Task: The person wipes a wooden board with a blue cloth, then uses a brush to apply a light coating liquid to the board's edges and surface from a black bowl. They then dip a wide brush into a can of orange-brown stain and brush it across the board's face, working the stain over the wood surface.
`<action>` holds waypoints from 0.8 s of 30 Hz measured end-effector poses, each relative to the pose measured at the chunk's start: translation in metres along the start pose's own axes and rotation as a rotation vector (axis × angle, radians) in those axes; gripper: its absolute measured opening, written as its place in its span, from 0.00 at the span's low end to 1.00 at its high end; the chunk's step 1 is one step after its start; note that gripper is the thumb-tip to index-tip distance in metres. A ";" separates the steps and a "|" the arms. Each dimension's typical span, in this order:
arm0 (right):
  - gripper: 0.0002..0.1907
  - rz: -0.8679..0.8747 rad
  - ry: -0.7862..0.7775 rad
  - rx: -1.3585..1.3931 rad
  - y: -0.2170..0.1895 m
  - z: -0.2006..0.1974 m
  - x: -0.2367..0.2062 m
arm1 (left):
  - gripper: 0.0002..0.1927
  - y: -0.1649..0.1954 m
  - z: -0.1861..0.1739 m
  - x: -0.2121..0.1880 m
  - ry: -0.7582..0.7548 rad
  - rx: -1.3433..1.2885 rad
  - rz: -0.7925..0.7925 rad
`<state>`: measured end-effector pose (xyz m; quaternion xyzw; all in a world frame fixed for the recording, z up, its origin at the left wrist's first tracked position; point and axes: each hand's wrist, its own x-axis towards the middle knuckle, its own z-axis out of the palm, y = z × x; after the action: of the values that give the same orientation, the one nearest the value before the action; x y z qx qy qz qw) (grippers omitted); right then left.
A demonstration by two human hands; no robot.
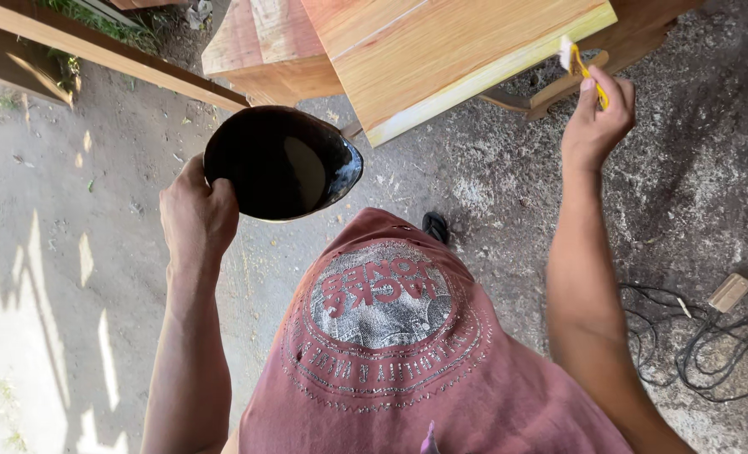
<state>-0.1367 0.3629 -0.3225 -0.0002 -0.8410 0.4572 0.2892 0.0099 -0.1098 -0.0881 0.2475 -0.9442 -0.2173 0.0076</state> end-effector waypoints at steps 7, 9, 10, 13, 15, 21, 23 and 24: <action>0.14 -0.505 -0.276 -0.062 -0.117 0.077 -0.088 | 0.19 0.004 -0.005 0.001 0.021 -0.002 0.021; 0.11 -0.519 -0.310 0.012 -0.147 0.082 -0.104 | 0.20 0.001 -0.004 0.002 0.026 -0.025 0.011; 0.10 -0.466 -0.330 0.055 -0.159 0.080 -0.109 | 0.20 -0.001 -0.004 0.001 0.022 -0.047 0.001; 0.08 -0.200 -0.379 0.235 -0.185 0.089 -0.107 | 0.20 -0.003 -0.006 0.000 0.008 -0.055 -0.053; 0.07 -0.093 -0.385 0.285 -0.187 0.100 -0.098 | 0.21 -0.002 -0.007 -0.001 -0.006 -0.038 -0.086; 0.04 0.109 -0.207 0.071 -0.103 0.092 -0.036 | 0.21 0.002 -0.008 -0.003 0.015 -0.025 -0.051; 0.05 0.052 -0.124 -0.015 -0.061 0.065 0.003 | 0.21 0.002 -0.009 -0.003 -0.004 -0.043 -0.097; 0.01 0.016 -0.046 -0.055 -0.044 0.053 0.023 | 0.21 0.002 -0.010 -0.004 -0.001 -0.045 -0.070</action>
<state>-0.1701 0.3030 -0.2987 -0.0043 -0.8598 0.4359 0.2659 0.0134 -0.1108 -0.0781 0.2802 -0.9297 -0.2390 0.0052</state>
